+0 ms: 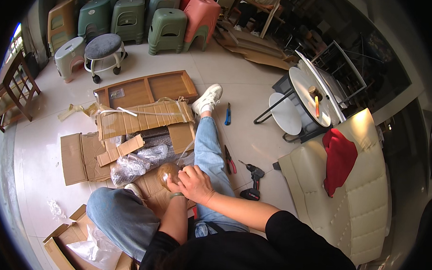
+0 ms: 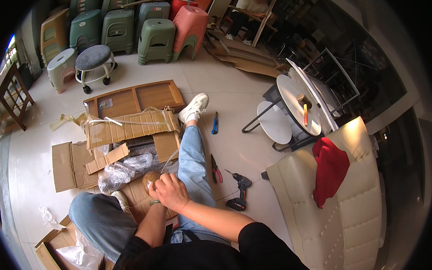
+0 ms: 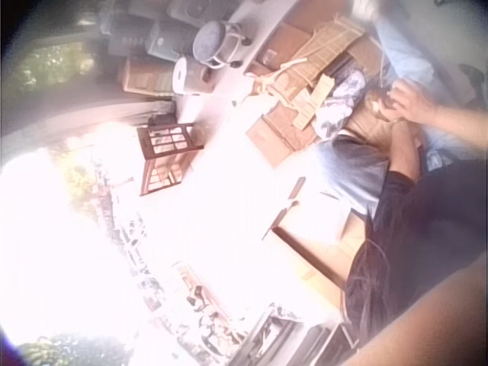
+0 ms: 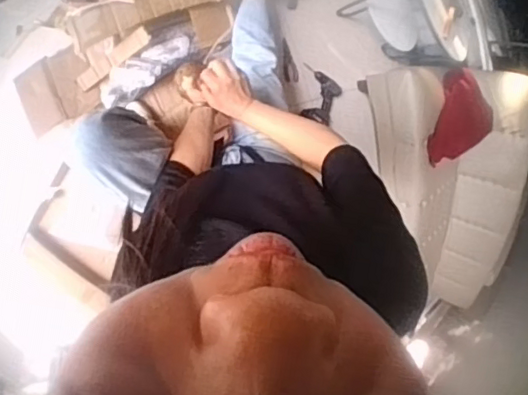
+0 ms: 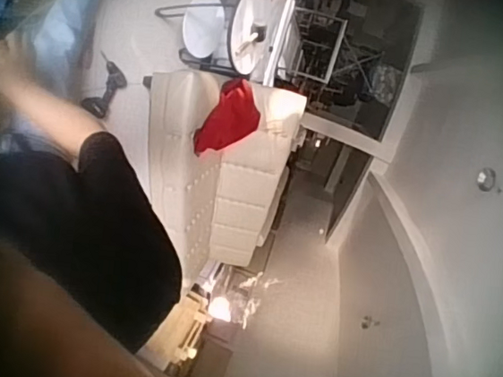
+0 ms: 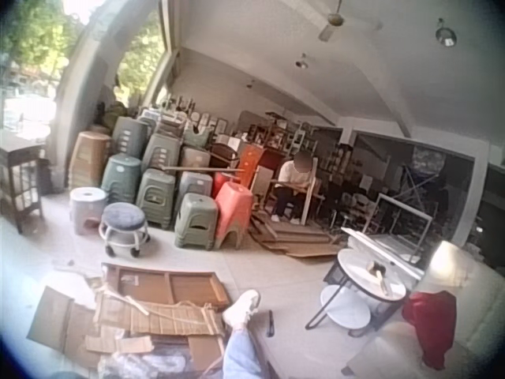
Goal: The person sits on the floor and assembles a wooden table leg by inserting and tightening a cylindrical wooden piece into a rounded base. The person repeatedly aligns and twists the components by hand to secure the joint.
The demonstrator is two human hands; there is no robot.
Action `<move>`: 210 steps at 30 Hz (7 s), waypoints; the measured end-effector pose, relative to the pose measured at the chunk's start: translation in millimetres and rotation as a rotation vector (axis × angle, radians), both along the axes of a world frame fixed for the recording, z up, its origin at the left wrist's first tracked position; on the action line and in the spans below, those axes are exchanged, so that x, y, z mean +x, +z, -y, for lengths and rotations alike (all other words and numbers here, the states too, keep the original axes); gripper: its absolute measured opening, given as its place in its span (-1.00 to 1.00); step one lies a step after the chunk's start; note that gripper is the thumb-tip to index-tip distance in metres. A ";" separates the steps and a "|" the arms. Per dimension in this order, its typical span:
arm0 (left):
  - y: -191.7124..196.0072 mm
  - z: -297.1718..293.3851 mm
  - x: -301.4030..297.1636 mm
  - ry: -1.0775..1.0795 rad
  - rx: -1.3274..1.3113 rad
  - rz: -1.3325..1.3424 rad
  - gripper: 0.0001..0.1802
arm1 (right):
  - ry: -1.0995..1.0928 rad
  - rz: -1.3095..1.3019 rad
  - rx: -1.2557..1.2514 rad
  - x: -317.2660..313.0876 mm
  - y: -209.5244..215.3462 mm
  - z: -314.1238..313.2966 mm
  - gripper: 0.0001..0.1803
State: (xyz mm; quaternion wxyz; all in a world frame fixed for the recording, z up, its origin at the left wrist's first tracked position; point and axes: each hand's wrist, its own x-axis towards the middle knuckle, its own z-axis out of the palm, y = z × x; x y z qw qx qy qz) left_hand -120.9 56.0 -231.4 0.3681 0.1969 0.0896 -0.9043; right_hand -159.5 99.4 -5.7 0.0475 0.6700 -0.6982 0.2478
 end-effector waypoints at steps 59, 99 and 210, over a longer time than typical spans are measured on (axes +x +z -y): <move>46.0 5.0 -4.4 0.194 -0.629 -0.187 -0.71 | -0.024 0.327 0.112 -4.2 -27.8 10.4 -0.83; -4.0 19.7 13.1 0.216 -0.418 -0.307 -0.68 | 0.124 0.347 0.287 -15.9 -7.5 6.1 -0.81; 16.5 3.2 43.6 -0.065 -0.277 -0.143 -0.74 | 0.064 0.381 0.014 16.6 -22.8 -7.0 -0.70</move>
